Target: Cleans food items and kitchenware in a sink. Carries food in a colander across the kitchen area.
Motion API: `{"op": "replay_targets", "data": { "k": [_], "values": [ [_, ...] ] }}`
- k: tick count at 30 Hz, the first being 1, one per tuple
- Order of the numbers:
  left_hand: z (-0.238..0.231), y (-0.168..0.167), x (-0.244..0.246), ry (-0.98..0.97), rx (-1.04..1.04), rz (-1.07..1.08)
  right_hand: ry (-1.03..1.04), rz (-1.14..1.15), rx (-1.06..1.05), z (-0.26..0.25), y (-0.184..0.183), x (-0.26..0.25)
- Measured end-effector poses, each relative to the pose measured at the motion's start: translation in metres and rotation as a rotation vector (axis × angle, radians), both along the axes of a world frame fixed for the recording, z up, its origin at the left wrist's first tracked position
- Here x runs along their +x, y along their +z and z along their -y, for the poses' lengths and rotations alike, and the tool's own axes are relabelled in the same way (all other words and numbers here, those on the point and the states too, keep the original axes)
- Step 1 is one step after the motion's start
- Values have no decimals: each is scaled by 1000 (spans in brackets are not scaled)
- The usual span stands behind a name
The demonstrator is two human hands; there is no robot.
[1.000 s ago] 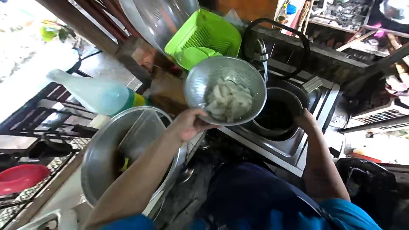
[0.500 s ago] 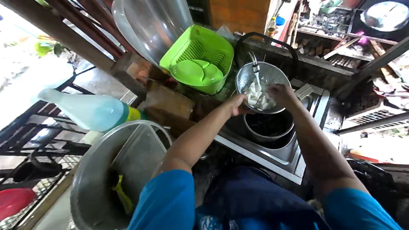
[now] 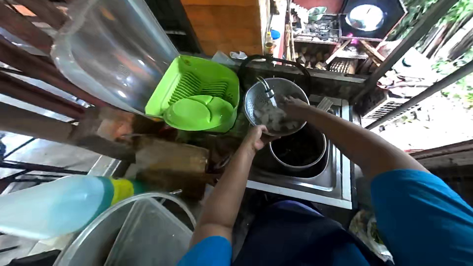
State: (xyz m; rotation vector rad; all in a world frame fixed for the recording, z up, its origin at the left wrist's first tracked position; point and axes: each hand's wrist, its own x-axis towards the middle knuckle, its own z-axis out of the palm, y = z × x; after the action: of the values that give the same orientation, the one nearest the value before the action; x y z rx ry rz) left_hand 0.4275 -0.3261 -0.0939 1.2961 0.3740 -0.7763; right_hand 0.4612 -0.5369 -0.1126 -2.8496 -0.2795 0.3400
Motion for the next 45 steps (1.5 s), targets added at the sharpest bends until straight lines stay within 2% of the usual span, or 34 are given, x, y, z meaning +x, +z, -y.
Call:
{"op": "replay_targets", "data": {
  "k": [2,3,5,7,8,11,14,17,19,21,24,27,28,29,31,33,35,37,40,42,43,45],
  "values": [
    [3,0,5,-32,5,19,-157,-15,68,-23,-7,9],
    [3,0,7,-54,13,32,-156,-7,96,-37,-12,7],
    [3,0,12,-77,11,41,21,60,161,-47,-25,-2],
    [-1,-2,12,-82,0,34,225,20,66,-27,-19,-7],
    [-3,-2,11,-87,8,30,242,24,13,-11,-19,-6],
    [-1,4,6,-98,5,19,19,97,-38,14,-23,12],
    [2,12,7,-139,2,27,-251,36,176,-33,-20,20],
    [2,14,11,-162,27,41,-40,99,225,-64,-23,5],
    [-2,8,13,-147,0,31,147,71,121,-43,-17,-8],
    [-6,5,14,-136,-19,12,178,121,3,-7,-16,-8],
    [-3,4,10,-148,-51,-5,-44,80,-103,13,-6,9],
    [4,7,8,-132,-13,13,-309,55,208,-36,-7,11],
    [6,7,9,-133,5,28,-290,121,299,-51,-18,10],
    [6,8,9,-140,7,35,-203,146,300,-60,-26,9],
    [3,9,9,-139,2,32,56,119,125,-60,-23,-3],
    [0,8,9,-134,-20,20,277,192,-8,-26,-25,-12],
    [-2,9,6,-130,-24,12,289,245,-52,14,-28,-9],
    [-3,8,3,-150,-27,18,106,248,-95,26,-26,3],
    [-1,11,5,-190,-12,43,-237,37,37,-32,-12,3],
    [-1,10,7,-195,1,62,-137,60,111,-63,-24,-2],
    [-2,9,8,-194,0,62,-20,121,88,-67,-30,-2],
    [-3,7,6,-177,-4,51,175,111,-69,-57,-16,1]
  ]
}}
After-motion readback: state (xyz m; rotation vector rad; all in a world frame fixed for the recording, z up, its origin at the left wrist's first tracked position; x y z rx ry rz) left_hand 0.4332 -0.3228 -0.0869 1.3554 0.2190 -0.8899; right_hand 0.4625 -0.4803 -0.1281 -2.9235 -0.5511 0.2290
